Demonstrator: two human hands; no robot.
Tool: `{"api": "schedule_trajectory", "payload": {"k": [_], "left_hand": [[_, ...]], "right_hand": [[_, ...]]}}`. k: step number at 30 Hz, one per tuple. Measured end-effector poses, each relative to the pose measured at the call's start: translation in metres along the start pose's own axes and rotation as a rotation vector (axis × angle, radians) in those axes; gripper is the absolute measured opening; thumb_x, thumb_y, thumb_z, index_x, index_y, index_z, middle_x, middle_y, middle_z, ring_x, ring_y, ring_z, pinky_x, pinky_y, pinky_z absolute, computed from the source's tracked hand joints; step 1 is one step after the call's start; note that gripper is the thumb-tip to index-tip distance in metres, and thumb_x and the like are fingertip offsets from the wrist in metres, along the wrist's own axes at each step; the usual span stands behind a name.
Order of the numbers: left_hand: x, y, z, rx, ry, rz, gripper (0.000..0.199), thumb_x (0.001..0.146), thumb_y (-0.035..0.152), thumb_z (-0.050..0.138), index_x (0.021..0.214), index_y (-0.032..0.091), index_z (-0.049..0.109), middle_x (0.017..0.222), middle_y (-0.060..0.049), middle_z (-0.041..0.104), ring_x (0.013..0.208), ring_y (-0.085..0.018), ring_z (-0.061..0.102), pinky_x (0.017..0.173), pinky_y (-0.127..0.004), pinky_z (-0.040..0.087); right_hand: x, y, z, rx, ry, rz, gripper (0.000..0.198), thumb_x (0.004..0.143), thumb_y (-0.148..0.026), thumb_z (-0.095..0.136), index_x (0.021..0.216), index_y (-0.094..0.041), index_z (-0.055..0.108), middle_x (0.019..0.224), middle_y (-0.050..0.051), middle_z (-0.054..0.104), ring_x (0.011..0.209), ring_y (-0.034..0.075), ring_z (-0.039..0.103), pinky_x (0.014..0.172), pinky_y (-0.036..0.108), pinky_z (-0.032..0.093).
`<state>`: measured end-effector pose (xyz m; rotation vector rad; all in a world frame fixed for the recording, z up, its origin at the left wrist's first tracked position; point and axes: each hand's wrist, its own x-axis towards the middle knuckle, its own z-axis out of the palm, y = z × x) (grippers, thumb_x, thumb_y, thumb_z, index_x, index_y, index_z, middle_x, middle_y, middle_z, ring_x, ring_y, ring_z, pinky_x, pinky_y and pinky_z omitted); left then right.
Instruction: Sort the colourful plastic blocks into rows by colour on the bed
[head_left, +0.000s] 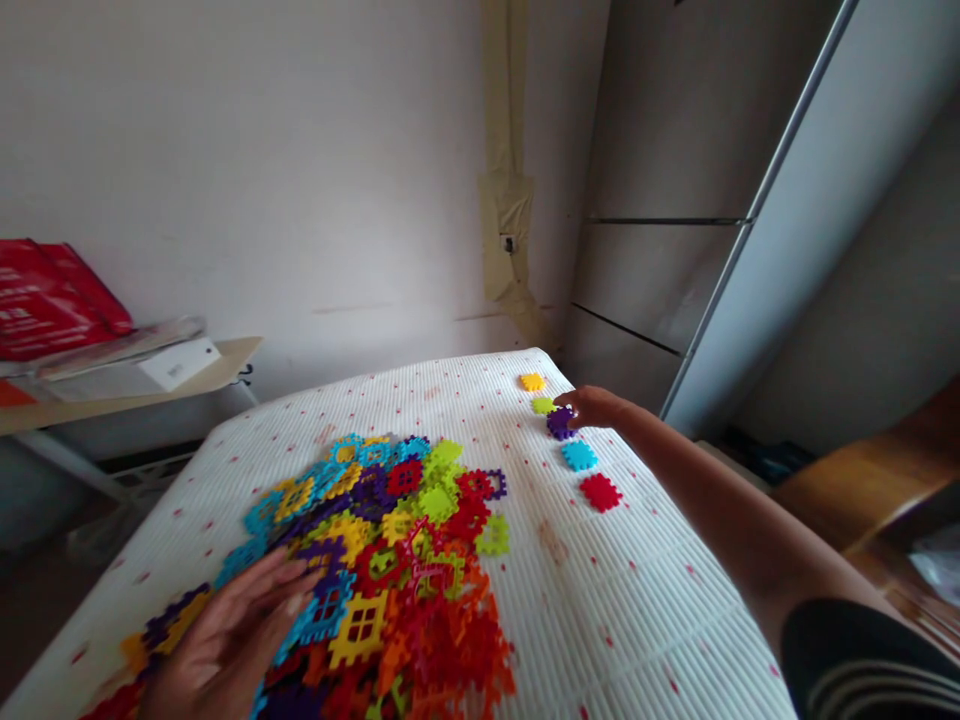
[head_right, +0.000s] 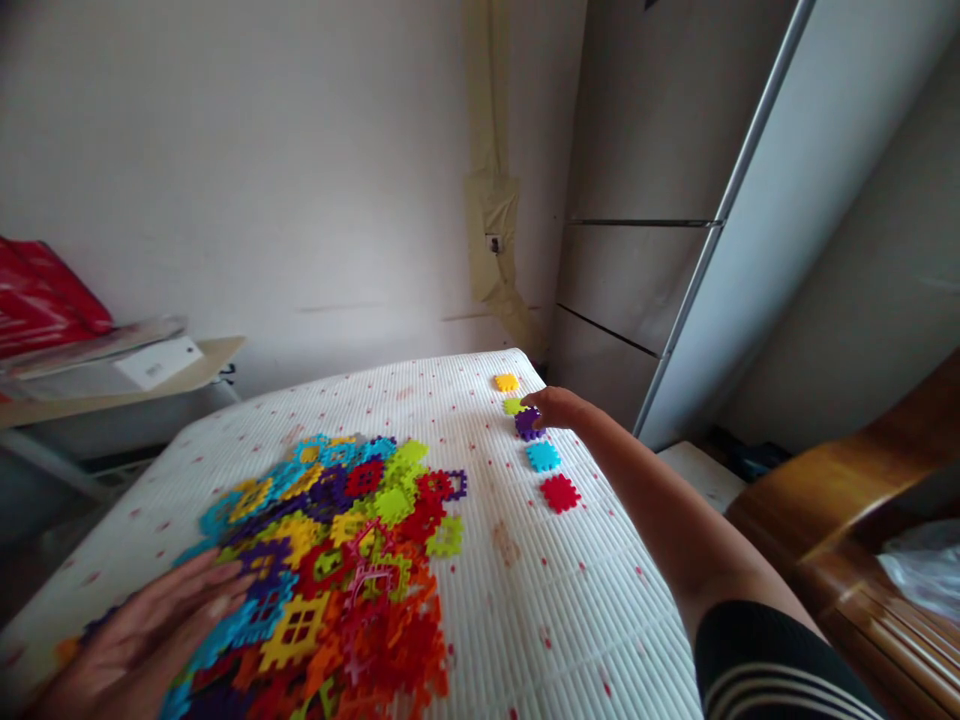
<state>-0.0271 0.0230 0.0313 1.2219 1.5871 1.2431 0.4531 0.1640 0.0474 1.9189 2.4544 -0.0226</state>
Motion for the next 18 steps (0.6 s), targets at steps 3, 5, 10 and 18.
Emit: {"api": "schedule_trajectory", "payload": {"k": [3,5,10,18], "left_hand": [[0.004,-0.009,-0.006,0.030,0.055,0.000,0.054,0.063,0.055,0.065,0.109,0.028,0.056,0.107,-0.002,0.065,0.104,-0.027,0.059,0.096,-0.038,0.047],[0.007,-0.014,-0.009,0.036,0.057,0.008,0.053,0.064,0.054,0.065,0.109,0.029,0.056,0.108,-0.002,0.065,0.104,-0.027,0.059,0.098,-0.040,0.045],[0.006,-0.007,-0.007,0.015,0.058,0.016,0.054,0.060,0.052,0.068,0.108,0.027,0.057,0.106,-0.004,0.066,0.103,-0.030,0.060,0.095,-0.043,0.047],[-0.002,0.006,-0.001,-0.062,0.084,0.064,0.045,0.064,0.045,0.069,0.102,0.022,0.059,0.100,-0.004,0.066,0.092,-0.022,0.064,0.088,-0.036,0.051]], "right_hand": [[0.004,0.004,0.006,0.009,-0.025,0.002,0.052,0.069,-0.022,0.067,0.120,-0.018,0.058,0.104,0.007,0.068,0.088,0.020,0.064,0.078,0.026,0.046],[0.004,0.005,0.007,0.022,-0.030,0.001,0.051,0.069,-0.020,0.066,0.119,-0.018,0.058,0.105,0.006,0.068,0.088,0.019,0.064,0.078,0.026,0.046],[0.000,0.002,0.006,0.042,-0.054,-0.012,0.049,0.068,-0.015,0.065,0.117,-0.019,0.060,0.108,0.005,0.067,0.091,0.018,0.062,0.080,0.025,0.045],[-0.002,-0.002,0.011,0.084,-0.052,-0.011,0.045,0.068,-0.011,0.060,0.113,-0.018,0.063,0.097,0.009,0.069,0.081,0.019,0.064,0.071,0.026,0.045]]}}
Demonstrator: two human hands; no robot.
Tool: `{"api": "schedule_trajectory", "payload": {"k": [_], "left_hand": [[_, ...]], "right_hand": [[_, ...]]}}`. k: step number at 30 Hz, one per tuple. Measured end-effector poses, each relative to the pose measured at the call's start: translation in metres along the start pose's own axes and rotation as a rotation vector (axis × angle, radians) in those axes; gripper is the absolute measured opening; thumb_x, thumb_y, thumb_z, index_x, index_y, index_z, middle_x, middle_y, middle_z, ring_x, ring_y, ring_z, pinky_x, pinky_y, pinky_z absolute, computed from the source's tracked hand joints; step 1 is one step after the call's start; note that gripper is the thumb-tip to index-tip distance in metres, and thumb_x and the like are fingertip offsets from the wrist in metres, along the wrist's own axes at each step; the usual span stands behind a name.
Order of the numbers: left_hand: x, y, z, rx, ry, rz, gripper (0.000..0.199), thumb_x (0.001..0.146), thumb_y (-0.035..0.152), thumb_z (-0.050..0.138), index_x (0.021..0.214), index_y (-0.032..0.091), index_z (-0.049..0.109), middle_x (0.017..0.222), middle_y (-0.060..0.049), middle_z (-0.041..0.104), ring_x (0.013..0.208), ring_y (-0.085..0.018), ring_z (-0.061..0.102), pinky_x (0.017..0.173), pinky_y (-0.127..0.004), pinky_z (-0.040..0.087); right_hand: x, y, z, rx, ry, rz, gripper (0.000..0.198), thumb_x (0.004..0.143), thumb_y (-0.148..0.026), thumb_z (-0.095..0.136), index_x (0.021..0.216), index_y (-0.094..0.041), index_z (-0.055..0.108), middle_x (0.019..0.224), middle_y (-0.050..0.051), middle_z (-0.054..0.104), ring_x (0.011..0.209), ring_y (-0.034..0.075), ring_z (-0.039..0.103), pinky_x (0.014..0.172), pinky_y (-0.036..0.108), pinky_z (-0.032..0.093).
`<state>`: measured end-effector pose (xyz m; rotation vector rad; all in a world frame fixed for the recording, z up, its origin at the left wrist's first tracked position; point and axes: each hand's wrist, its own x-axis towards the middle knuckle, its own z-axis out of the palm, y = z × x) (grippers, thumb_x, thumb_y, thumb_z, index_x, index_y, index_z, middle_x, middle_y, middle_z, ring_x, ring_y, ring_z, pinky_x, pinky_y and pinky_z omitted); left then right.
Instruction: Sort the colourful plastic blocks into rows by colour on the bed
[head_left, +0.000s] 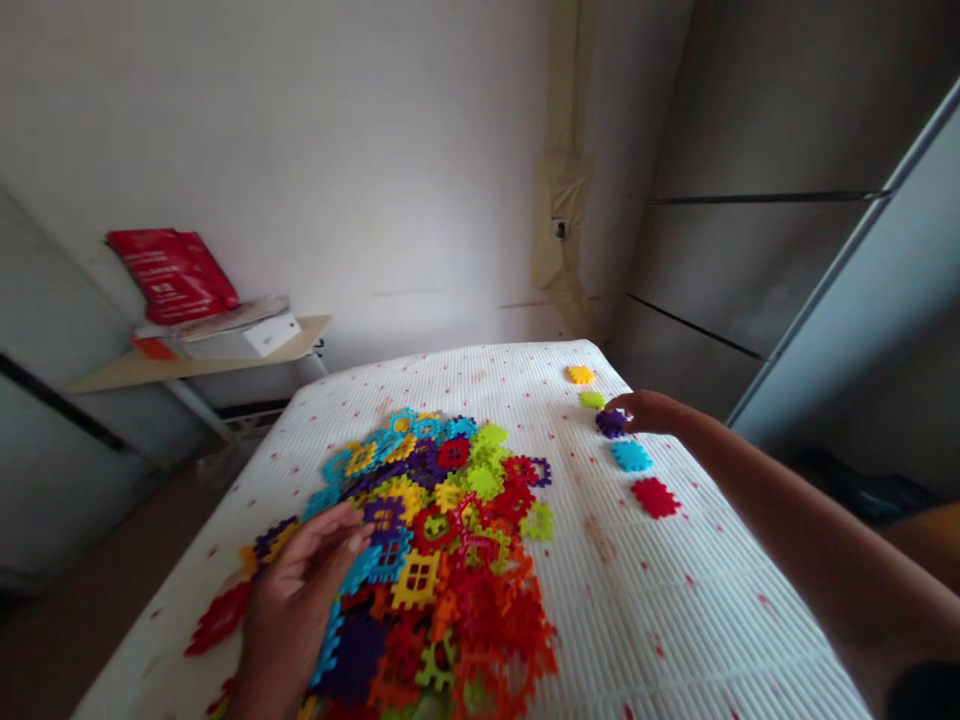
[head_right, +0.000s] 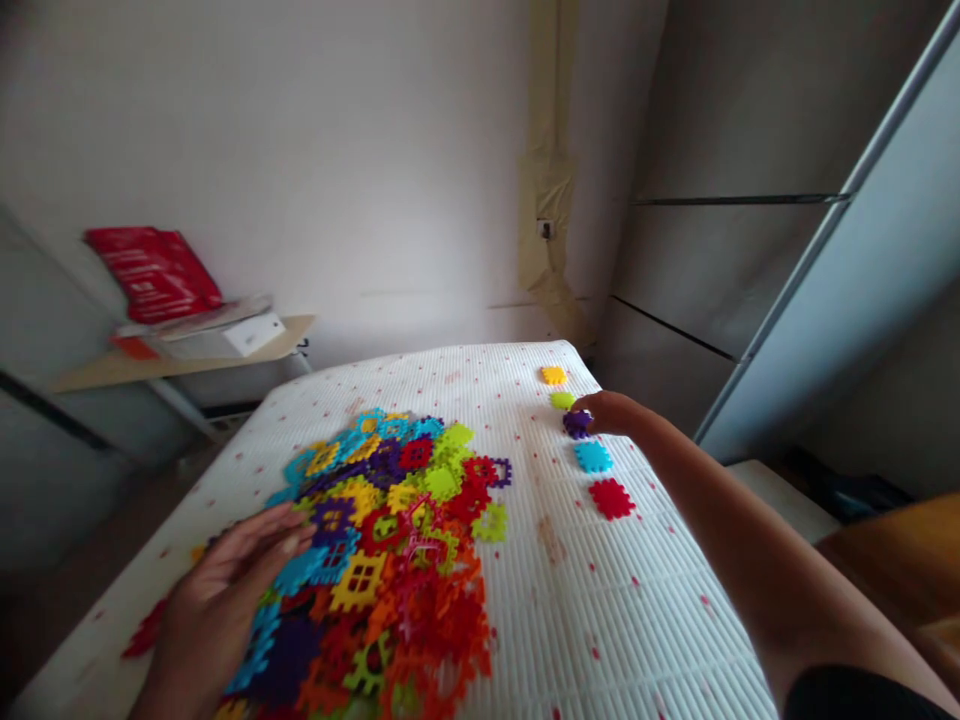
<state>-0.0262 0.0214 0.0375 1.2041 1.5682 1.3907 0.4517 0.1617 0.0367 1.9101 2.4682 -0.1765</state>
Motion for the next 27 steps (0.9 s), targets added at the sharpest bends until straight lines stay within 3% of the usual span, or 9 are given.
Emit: {"api": "schedule_trajectory", "payload": {"k": [9,15,18,20,23,27], "left_hand": [[0.003,-0.009,-0.008,-0.043,0.034,0.042,0.044,0.065,0.040,0.070,0.102,0.018,0.060,0.099,-0.006,0.067,0.091,-0.021,0.064,0.085,-0.032,0.050],[0.016,-0.003,-0.027,0.103,0.127,0.116,0.039,0.069,0.042,0.064,0.099,0.017,0.062,0.095,-0.006,0.067,0.086,-0.020,0.063,0.080,-0.030,0.049],[0.043,0.001,-0.035,0.404,0.118,0.181,0.032,0.076,0.039,0.054,0.097,0.017,0.064,0.098,-0.006,0.068,0.088,-0.020,0.062,0.081,-0.029,0.047],[0.068,0.001,-0.034,0.670,0.020,0.181,0.033,0.079,0.035,0.047,0.102,0.018,0.063,0.102,-0.006,0.067,0.092,-0.018,0.061,0.082,-0.027,0.045],[0.107,-0.004,-0.024,0.775,-0.043,0.140,0.034,0.073,0.035,0.055,0.100,0.015,0.065,0.104,-0.010,0.067,0.098,-0.022,0.060,0.082,-0.027,0.043],[0.138,-0.014,-0.003,0.867,-0.087,0.075,0.033,0.066,0.038,0.063,0.090,0.015,0.068,0.093,-0.010,0.070,0.092,-0.025,0.062,0.074,-0.027,0.043]], "right_hand": [[0.009,0.005,0.007,0.049,-0.020,-0.025,0.047,0.062,-0.009,0.061,0.107,-0.019,0.064,0.090,0.009,0.069,0.077,0.024,0.066,0.069,0.033,0.048],[0.000,0.004,0.010,-0.034,0.217,-0.027,0.042,0.066,-0.010,0.057,0.107,-0.018,0.063,0.103,0.016,0.066,0.080,0.026,0.065,0.066,0.036,0.048],[-0.005,-0.020,0.010,-0.071,0.273,-0.078,0.037,0.071,-0.012,0.055,0.107,-0.016,0.063,0.109,0.021,0.063,0.087,0.026,0.064,0.068,0.034,0.046],[-0.007,-0.049,0.013,-0.057,0.255,-0.129,0.038,0.072,-0.014,0.054,0.109,-0.020,0.062,0.111,0.017,0.063,0.093,0.025,0.063,0.073,0.033,0.047],[-0.009,-0.097,0.025,-0.033,0.174,-0.195,0.041,0.072,-0.016,0.055,0.112,-0.024,0.059,0.113,0.007,0.064,0.095,0.022,0.063,0.081,0.036,0.048],[-0.008,-0.137,0.048,-0.061,0.163,-0.189,0.033,0.076,-0.013,0.048,0.105,-0.021,0.062,0.108,0.009,0.065,0.095,0.021,0.061,0.080,0.033,0.048]]}}
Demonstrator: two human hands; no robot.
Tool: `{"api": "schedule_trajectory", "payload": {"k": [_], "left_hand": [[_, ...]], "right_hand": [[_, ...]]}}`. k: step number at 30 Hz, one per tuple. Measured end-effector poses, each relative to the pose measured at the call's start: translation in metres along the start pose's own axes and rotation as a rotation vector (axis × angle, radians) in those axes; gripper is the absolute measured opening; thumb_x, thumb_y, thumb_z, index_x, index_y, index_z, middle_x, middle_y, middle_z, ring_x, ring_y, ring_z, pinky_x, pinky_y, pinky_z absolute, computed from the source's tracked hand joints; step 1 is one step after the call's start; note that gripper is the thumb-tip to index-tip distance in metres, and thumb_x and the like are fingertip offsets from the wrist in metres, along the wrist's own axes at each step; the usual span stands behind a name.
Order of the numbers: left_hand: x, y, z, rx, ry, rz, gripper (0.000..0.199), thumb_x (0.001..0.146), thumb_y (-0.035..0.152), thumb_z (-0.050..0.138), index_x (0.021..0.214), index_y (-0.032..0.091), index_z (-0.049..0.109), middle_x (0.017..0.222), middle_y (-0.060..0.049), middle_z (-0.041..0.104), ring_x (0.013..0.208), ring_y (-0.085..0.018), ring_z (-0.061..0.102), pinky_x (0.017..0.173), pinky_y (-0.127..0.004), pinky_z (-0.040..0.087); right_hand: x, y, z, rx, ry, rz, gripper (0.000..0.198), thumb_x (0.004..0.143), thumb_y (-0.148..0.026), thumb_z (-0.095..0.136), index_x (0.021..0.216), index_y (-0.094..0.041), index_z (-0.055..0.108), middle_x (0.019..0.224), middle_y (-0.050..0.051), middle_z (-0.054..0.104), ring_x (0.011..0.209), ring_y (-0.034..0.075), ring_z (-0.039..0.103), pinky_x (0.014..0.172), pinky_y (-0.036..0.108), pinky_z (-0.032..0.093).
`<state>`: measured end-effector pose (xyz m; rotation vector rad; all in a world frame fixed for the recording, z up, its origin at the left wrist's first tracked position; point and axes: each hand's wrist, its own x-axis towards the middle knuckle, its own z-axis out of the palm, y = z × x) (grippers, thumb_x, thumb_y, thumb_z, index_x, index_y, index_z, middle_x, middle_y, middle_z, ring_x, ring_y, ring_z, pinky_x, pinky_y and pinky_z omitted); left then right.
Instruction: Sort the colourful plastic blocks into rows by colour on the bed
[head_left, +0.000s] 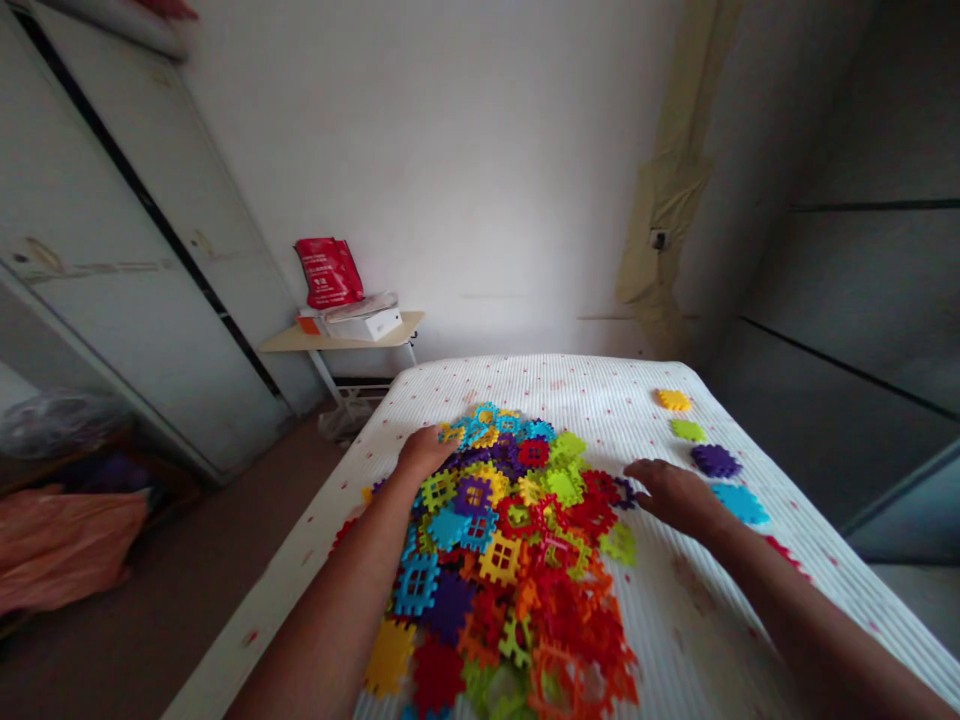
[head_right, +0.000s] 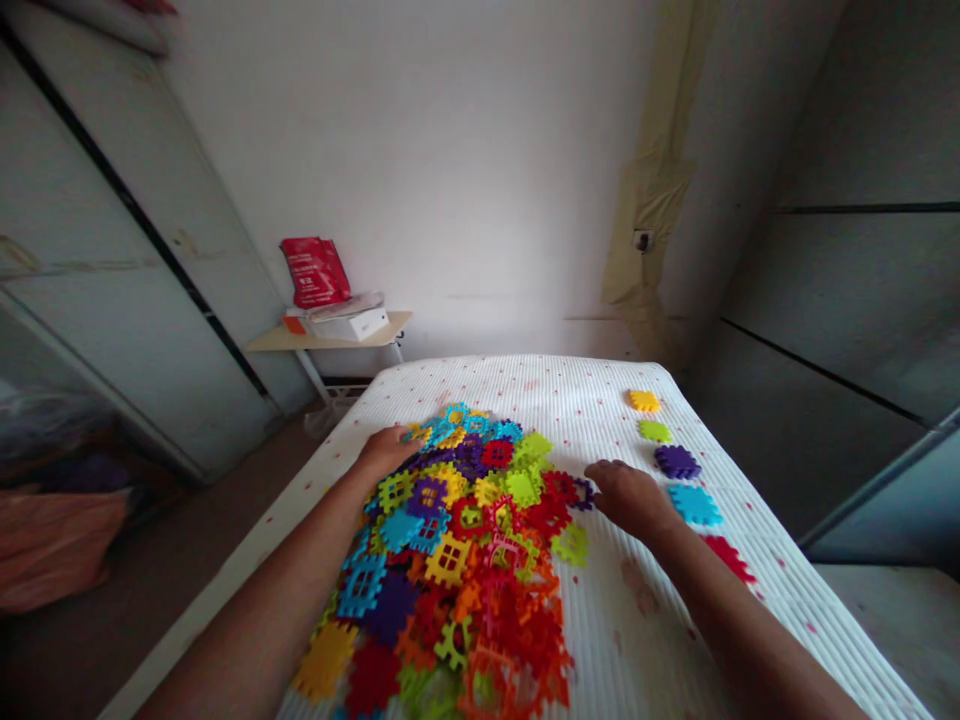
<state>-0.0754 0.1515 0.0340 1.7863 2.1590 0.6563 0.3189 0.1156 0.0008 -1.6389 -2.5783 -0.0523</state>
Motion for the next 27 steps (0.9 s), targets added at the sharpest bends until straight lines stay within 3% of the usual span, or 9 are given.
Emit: {"api": "schedule_trajectory", "payload": {"k": [5,12,20,23,27], "left_hand": [[0.009,0.005,0.015,0.062,-0.032,-0.034,0.030,0.063,0.034,0.064,0.088,0.018,0.069,0.087,-0.008,0.070,0.088,-0.023,0.062,0.068,-0.024,0.041],[0.009,0.004,0.015,0.071,-0.065,0.002,0.041,0.061,0.030,0.060,0.101,0.022,0.064,0.086,-0.003,0.071,0.084,-0.023,0.063,0.064,-0.023,0.041],[0.016,0.004,0.020,0.044,-0.127,0.064,0.038,0.065,0.038,0.057,0.097,0.019,0.065,0.087,-0.006,0.071,0.083,-0.024,0.064,0.063,-0.026,0.042],[0.019,0.005,0.024,0.028,-0.112,0.057,0.038,0.066,0.043,0.059,0.093,0.018,0.065,0.084,-0.007,0.070,0.082,-0.025,0.064,0.064,-0.027,0.042],[0.016,0.011,0.027,-0.016,-0.049,0.059,0.035,0.064,0.033,0.062,0.096,0.018,0.064,0.082,-0.005,0.070,0.082,-0.023,0.064,0.066,-0.026,0.044]], "right_hand": [[-0.001,-0.008,0.010,-0.030,0.048,0.004,0.026,0.081,-0.011,0.041,0.093,-0.017,0.063,0.096,0.010,0.064,0.093,0.020,0.057,0.077,0.028,0.043],[-0.005,-0.017,0.008,-0.053,0.075,0.074,0.022,0.089,-0.016,0.038,0.089,-0.015,0.060,0.094,0.010,0.062,0.089,0.020,0.053,0.075,0.028,0.039],[-0.008,-0.020,0.011,-0.073,0.126,0.092,0.018,0.089,-0.018,0.041,0.089,-0.016,0.059,0.093,0.009,0.061,0.088,0.020,0.051,0.069,0.030,0.036],[-0.009,-0.021,0.013,-0.072,0.150,0.111,0.019,0.090,-0.019,0.040,0.089,-0.016,0.059,0.093,0.008,0.061,0.087,0.020,0.051,0.069,0.030,0.035],[-0.009,-0.020,0.016,-0.040,0.163,0.128,0.017,0.089,-0.019,0.042,0.090,-0.017,0.059,0.095,0.008,0.061,0.089,0.020,0.050,0.072,0.030,0.034]]}}
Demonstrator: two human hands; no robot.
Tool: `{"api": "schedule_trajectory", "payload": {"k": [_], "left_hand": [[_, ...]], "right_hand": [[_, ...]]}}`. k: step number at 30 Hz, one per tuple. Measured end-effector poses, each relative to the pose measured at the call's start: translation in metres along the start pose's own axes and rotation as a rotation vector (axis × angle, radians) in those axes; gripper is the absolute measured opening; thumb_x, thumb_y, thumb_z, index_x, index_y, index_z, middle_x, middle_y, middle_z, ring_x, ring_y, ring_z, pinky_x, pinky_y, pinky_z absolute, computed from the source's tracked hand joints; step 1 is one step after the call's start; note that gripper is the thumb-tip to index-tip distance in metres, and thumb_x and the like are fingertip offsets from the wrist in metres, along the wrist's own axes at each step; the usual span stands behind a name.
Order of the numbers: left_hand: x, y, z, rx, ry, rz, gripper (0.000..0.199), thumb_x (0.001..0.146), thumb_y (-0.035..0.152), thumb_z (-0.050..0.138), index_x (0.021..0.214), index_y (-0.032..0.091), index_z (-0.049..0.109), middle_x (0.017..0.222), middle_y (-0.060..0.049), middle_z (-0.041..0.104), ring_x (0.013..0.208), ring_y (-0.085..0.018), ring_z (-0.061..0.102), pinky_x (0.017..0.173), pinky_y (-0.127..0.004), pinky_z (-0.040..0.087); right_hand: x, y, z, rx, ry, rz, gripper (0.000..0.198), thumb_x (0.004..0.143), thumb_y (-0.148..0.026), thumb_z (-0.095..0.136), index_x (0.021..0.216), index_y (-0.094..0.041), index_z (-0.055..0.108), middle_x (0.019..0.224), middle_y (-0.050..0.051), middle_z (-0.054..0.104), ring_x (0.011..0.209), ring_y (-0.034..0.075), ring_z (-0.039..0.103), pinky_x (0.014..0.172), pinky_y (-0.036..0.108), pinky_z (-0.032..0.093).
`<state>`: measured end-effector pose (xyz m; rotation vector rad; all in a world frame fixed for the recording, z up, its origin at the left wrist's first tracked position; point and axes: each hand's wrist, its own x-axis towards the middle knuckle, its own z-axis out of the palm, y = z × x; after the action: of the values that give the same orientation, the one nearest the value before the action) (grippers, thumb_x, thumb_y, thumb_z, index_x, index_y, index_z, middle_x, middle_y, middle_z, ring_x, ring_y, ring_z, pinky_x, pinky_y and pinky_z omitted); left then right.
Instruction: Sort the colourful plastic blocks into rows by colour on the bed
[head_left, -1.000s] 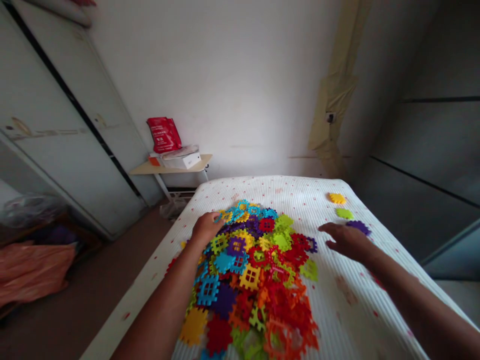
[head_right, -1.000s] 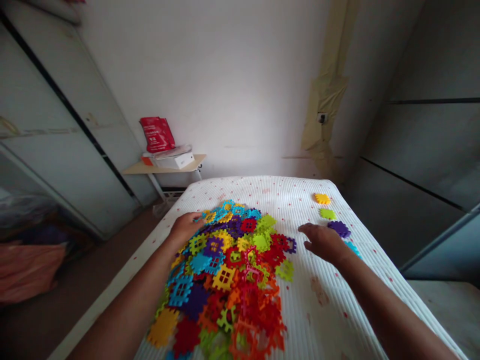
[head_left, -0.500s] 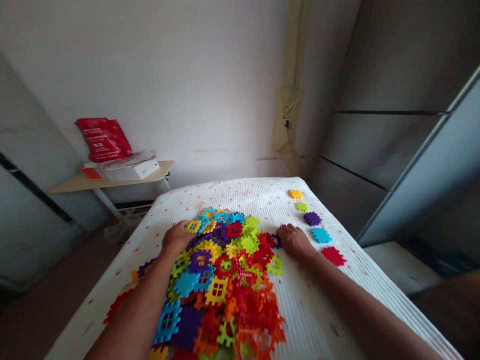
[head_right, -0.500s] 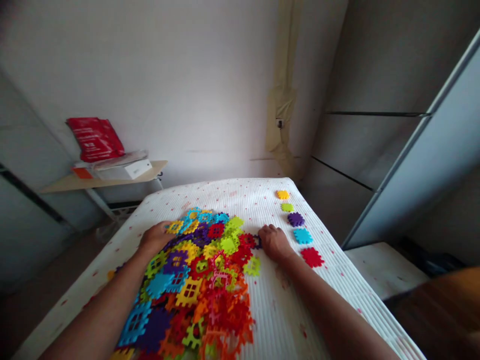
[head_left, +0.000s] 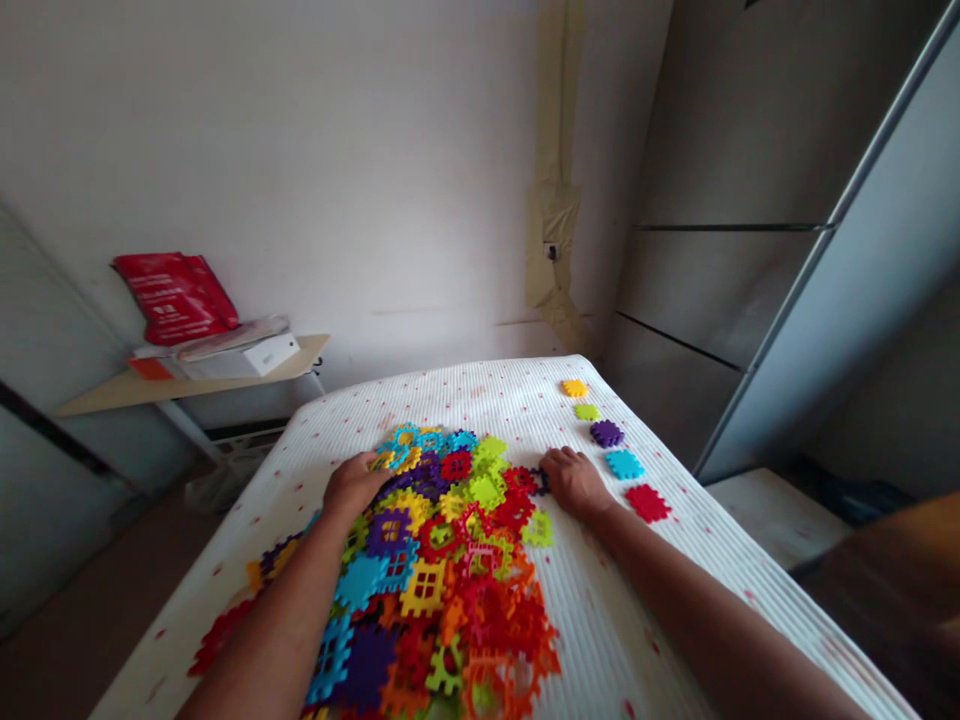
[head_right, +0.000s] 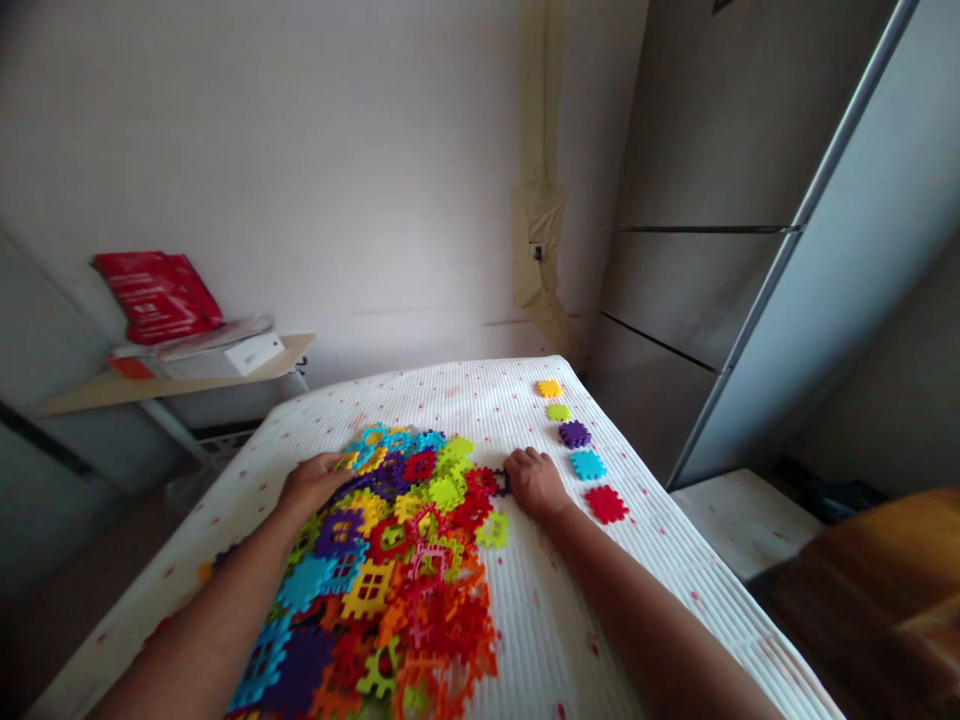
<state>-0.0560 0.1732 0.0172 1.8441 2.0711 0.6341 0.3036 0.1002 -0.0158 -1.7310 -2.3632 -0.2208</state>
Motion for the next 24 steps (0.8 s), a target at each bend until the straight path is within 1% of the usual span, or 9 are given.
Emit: {"api": "schedule_trajectory", "payload": {"k": [2,4,7,9,12,17,21,24], "left_hand": [[-0.005,0.005,0.000,-0.029,0.052,0.023,0.042,0.064,0.027,0.062,0.105,0.018,0.061,0.090,-0.005,0.069,0.086,-0.022,0.063,0.071,-0.026,0.045],[-0.012,0.010,-0.001,-0.056,0.112,0.055,0.053,0.063,0.021,0.062,0.115,0.016,0.055,0.102,-0.007,0.066,0.092,-0.021,0.062,0.078,-0.027,0.046],[-0.024,0.018,-0.005,-0.108,0.180,0.134,0.059,0.063,0.015,0.059,0.121,0.018,0.051,0.114,-0.006,0.061,0.102,-0.019,0.058,0.088,-0.027,0.044],[-0.033,0.023,-0.007,-0.151,0.197,0.196,0.058,0.064,0.013,0.058,0.122,0.020,0.051,0.115,-0.005,0.060,0.104,-0.018,0.057,0.090,-0.027,0.044],[-0.046,0.027,-0.010,-0.211,0.204,0.269,0.060,0.064,0.011,0.058,0.122,0.022,0.050,0.114,-0.004,0.059,0.104,-0.018,0.057,0.089,-0.028,0.046],[-0.070,0.028,-0.009,-0.251,0.183,0.317,0.063,0.063,0.012,0.059,0.124,0.021,0.048,0.112,-0.006,0.059,0.103,-0.020,0.057,0.088,-0.032,0.047],[-0.094,0.031,-0.006,-0.202,0.190,0.354,0.062,0.067,0.019,0.060,0.127,0.022,0.045,0.111,-0.006,0.059,0.101,-0.020,0.058,0.087,-0.035,0.047],[-0.112,0.033,-0.004,-0.093,0.254,0.430,0.063,0.070,0.021,0.059,0.130,0.025,0.041,0.112,-0.005,0.060,0.102,-0.021,0.058,0.089,-0.035,0.047]], "right_hand": [[0.000,0.001,0.002,0.017,0.004,0.009,0.017,0.088,-0.019,0.043,0.092,-0.017,0.060,0.095,0.008,0.061,0.089,0.019,0.050,0.073,0.029,0.034],[0.000,0.004,0.005,0.031,0.012,0.008,0.018,0.088,-0.018,0.042,0.092,-0.017,0.060,0.094,0.008,0.061,0.089,0.019,0.049,0.074,0.029,0.034],[0.000,0.007,0.011,0.053,0.035,-0.009,0.020,0.088,-0.018,0.042,0.091,-0.017,0.061,0.092,0.007,0.061,0.087,0.019,0.049,0.076,0.028,0.034],[0.001,0.009,0.014,0.068,0.054,-0.020,0.021,0.087,-0.018,0.041,0.091,-0.017,0.061,0.093,0.007,0.061,0.087,0.019,0.050,0.076,0.028,0.034],[0.000,0.010,0.016,0.088,0.074,-0.022,0.023,0.088,-0.018,0.039,0.092,-0.017,0.062,0.092,0.007,0.061,0.087,0.018,0.050,0.078,0.028,0.034],[0.000,0.010,0.014,0.101,0.068,-0.023,0.022,0.087,-0.017,0.041,0.092,-0.017,0.062,0.091,0.007,0.062,0.088,0.019,0.051,0.079,0.027,0.034],[0.000,0.008,0.011,0.093,0.051,-0.005,0.021,0.086,-0.016,0.041,0.091,-0.017,0.062,0.091,0.007,0.062,0.086,0.018,0.051,0.078,0.027,0.035],[0.000,0.006,0.009,0.083,0.048,0.015,0.021,0.087,-0.017,0.041,0.091,-0.017,0.062,0.091,0.008,0.062,0.086,0.018,0.050,0.078,0.027,0.035]]}}
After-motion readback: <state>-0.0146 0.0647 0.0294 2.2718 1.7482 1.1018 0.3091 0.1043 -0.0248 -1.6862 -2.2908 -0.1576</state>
